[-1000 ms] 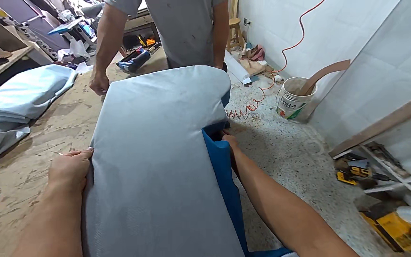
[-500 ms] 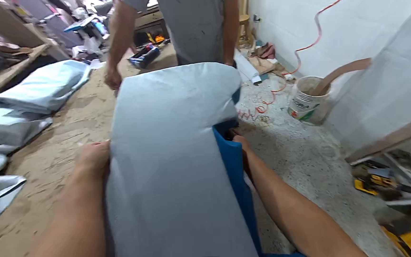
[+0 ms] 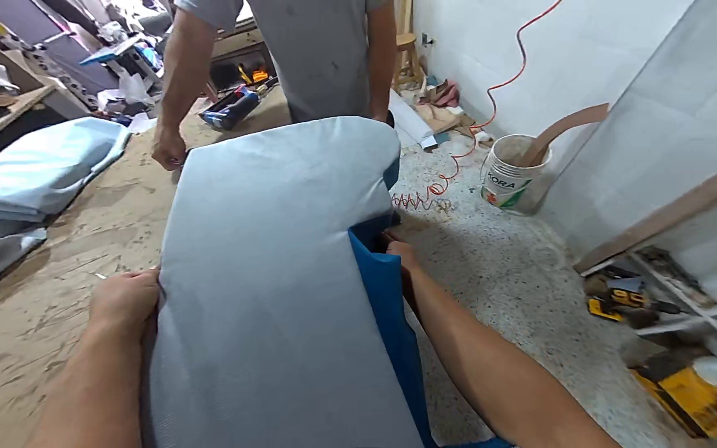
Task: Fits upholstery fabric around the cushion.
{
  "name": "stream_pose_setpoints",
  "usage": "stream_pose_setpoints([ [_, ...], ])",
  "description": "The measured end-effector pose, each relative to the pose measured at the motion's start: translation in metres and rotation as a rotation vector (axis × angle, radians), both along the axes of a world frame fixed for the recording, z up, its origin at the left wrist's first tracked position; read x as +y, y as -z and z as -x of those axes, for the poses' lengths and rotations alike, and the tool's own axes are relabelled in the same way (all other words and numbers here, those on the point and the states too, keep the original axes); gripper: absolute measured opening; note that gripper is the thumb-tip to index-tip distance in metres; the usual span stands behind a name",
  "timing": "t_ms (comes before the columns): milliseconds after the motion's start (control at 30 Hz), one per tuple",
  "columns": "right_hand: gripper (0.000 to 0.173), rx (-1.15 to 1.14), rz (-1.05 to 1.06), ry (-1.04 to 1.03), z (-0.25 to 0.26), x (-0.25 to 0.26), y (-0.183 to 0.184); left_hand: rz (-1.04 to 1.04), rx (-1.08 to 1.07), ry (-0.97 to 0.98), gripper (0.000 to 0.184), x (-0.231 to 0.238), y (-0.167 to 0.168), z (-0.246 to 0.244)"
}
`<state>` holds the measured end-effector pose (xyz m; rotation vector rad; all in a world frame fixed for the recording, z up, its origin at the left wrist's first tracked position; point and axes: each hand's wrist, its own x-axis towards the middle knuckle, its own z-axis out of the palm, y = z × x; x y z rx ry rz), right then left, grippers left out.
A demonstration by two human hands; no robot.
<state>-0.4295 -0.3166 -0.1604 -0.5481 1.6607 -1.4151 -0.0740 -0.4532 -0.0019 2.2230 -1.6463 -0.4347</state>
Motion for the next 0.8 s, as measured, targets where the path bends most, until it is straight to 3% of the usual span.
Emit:
stream_pose_setpoints([
  [133, 0.030, -0.156, 0.035, 0.059, -0.004, -0.002, 0.002, 0.016, -0.085, 0.090, 0.046, 0.016, -0.008, 0.008],
  [233, 0.029, -0.122, -0.037, 0.104, -0.003, -0.006, 0.002, -0.105, -0.164, -0.078, 0.036, 0.084, -0.056, 0.097],
  [300, 0.030, 0.036, -0.084, 0.193, -0.002, -0.003, -0.005, -0.145, -0.163, -0.115, 0.033, 0.094, -0.066, 0.114],
  [400, 0.058, 0.341, 0.043, 0.338, 0.005, 0.005, -0.013, -0.002, -0.134, 0.079, 0.043, 0.038, -0.022, 0.032],
  [467, 0.053, 0.501, 0.258, 0.387, 0.008, 0.006, -0.011, 0.002, -0.112, 0.088, 0.050, 0.004, -0.003, -0.003],
  [567, 0.037, 0.581, 0.420, 0.351, 0.009, 0.006, -0.014, -0.013, -0.119, 0.030, 0.050, -0.004, -0.002, -0.002],
  [800, 0.028, 0.519, 0.420, 0.348, 0.010, 0.008, -0.013, -0.010, -0.108, 0.010, 0.049, -0.005, -0.001, -0.001],
])
